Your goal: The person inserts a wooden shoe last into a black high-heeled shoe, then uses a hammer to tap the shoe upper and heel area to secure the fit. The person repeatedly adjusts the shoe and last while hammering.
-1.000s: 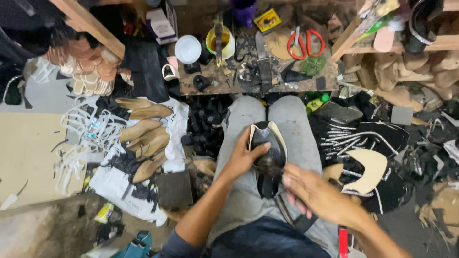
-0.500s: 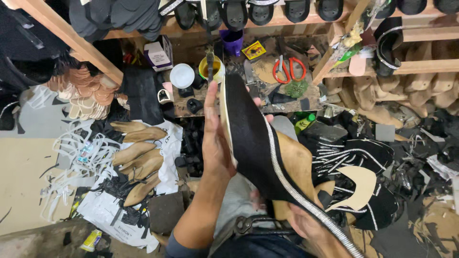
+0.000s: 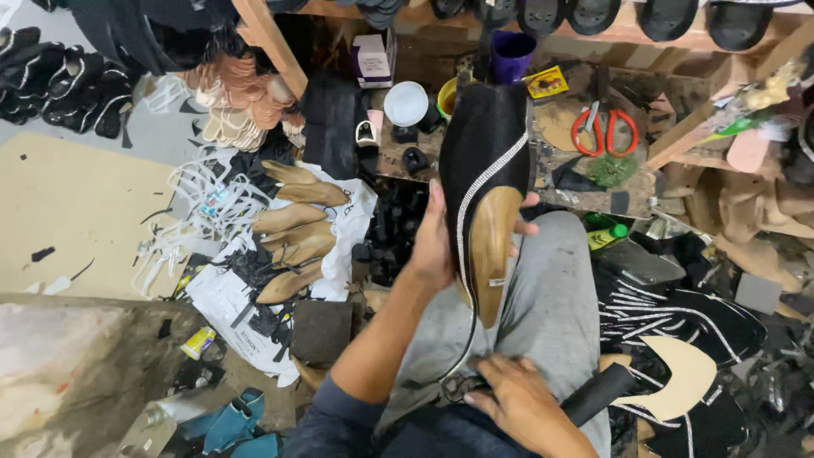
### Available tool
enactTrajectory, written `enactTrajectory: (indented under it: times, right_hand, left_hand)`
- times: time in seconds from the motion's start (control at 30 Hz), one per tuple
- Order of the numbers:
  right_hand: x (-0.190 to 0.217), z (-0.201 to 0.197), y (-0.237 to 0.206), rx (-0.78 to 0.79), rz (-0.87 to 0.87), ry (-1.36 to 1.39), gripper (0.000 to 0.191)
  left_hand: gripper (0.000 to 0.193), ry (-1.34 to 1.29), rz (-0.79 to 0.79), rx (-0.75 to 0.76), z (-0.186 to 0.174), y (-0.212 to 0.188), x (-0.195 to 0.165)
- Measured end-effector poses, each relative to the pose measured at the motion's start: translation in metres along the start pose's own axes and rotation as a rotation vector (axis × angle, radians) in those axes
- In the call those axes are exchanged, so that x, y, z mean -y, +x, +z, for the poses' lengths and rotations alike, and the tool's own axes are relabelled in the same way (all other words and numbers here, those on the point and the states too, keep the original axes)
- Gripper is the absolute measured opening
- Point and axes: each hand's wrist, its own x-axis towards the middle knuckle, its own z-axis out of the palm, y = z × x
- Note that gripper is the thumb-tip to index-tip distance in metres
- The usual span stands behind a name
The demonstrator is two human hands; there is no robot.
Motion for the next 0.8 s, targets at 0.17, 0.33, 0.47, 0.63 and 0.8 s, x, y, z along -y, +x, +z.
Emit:
enactTrajectory:
  times: [0.17, 0.33, 0.47, 0.63, 0.8]
  right_hand:
    - [-0.003, 0.013, -0.007, 0.117, 0.006, 0.218, 0.036]
    - [-0.03, -0.03, -0.007, -0.348, 0.023, 0.417, 0.024]
    - [-0.066, -0.07, 0.005, -0.484, 0.225, 0.856, 0.022]
    - [-0.093, -0.098, 0.01, -0.308, 0.358, 1.079, 0.024]
    - [-0.084, -0.124, 0.023, -0.369, 0.076, 0.266, 0.016]
  left_hand:
    - [0.068, 1.24, 0.33, 0.005, 0.016, 0.01, -0.04]
    - [0.093, 1.935, 0.497, -0.004, 0.035, 0.029, 0.006]
    - [0.082, 1.912, 0.383, -0.003, 0.032, 0.036, 0.038]
    - [0.051, 1.6, 0.43, 0.036, 0.02, 0.047, 0.05]
    - [0.047, 1.51, 0.536, 0.031, 0.02, 0.039, 0.058]
